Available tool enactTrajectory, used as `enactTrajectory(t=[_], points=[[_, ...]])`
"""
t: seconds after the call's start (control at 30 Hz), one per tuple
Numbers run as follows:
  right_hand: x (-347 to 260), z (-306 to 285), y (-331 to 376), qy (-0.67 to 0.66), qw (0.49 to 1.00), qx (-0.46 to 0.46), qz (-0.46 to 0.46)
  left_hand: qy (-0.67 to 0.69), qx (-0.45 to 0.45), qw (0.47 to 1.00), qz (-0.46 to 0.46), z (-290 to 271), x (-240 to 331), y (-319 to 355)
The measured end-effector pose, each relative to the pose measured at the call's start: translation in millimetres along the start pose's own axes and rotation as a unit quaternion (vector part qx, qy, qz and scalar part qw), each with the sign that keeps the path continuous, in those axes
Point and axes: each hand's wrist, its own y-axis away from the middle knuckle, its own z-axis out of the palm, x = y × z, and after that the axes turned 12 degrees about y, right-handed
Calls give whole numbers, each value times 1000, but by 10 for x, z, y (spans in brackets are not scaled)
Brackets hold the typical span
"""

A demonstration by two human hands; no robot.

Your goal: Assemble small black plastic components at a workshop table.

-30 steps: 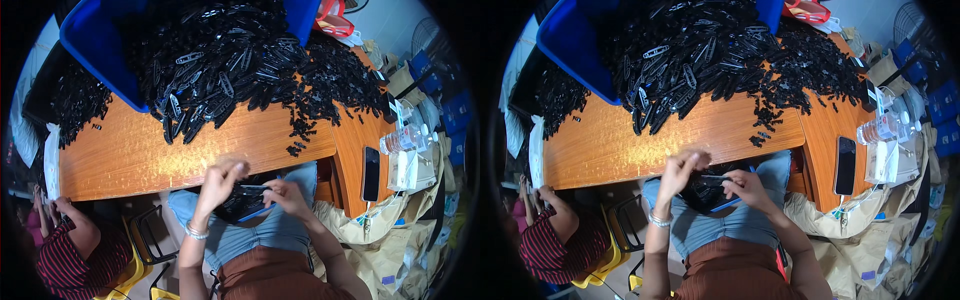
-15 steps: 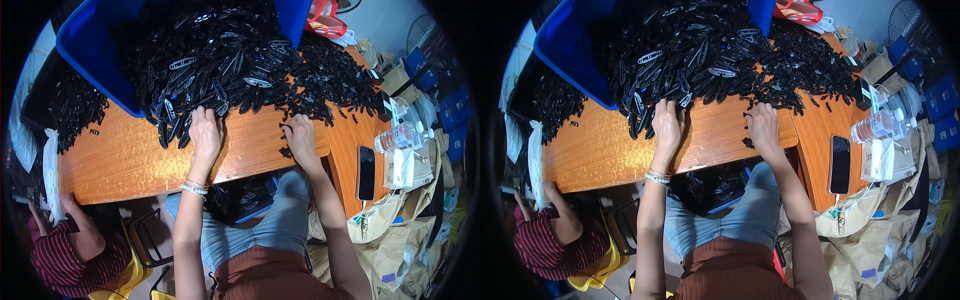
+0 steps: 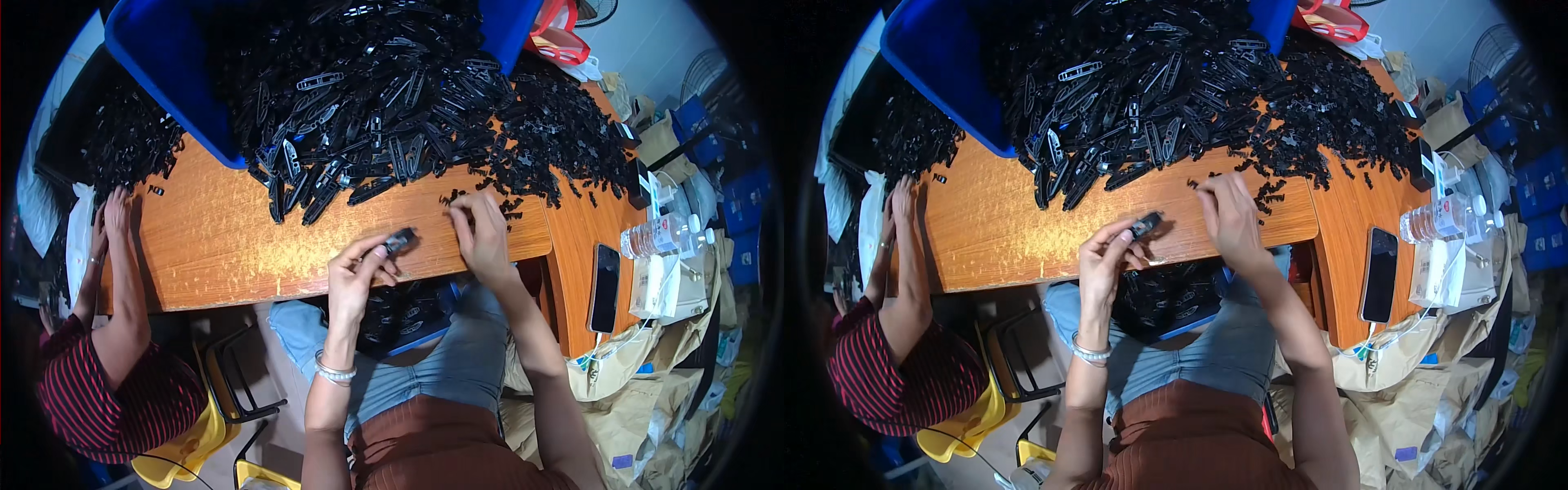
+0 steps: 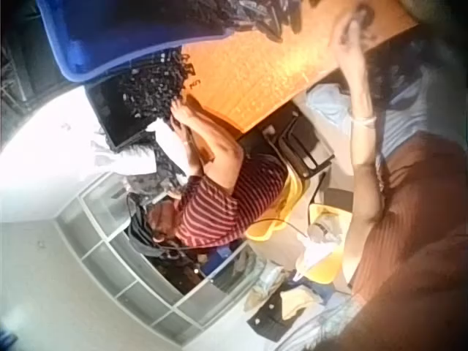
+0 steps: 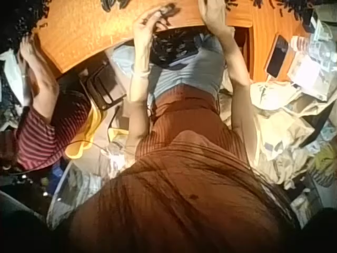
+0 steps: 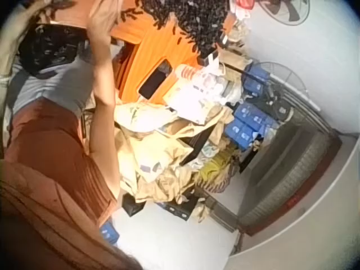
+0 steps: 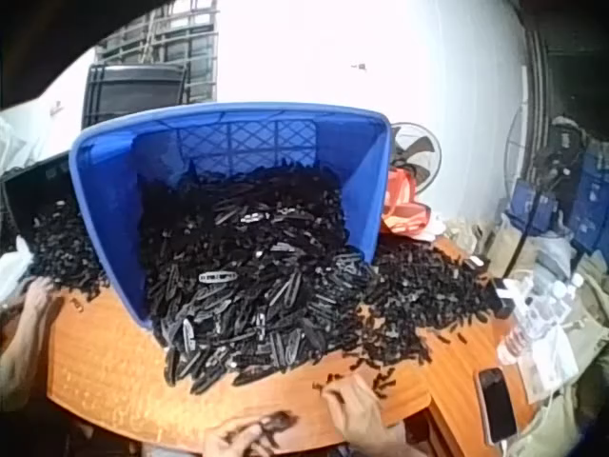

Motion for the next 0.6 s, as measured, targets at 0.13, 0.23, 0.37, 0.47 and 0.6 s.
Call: enactTrajectory(t=[0.13, 0.23, 0.37, 0.47, 0.6], points=[[-321, -252, 72, -84, 994, -1, -63, 13, -36, 999, -11, 185, 71, 146], [-492, -338, 119, -129, 990, -27, -43, -10, -42, 999, 5, 229, 73, 215], [-504, -384, 124, -153, 985, -44, -60, -30, -59, 998, 7, 280, 137, 288], [-536, -400, 129, -173, 981, -58, -71, -52, -53, 997, 8, 320, 156, 324], [-622, -372, 261, -205, 973, -67, 88, -47, -35, 998, 8, 333, 141, 367]])
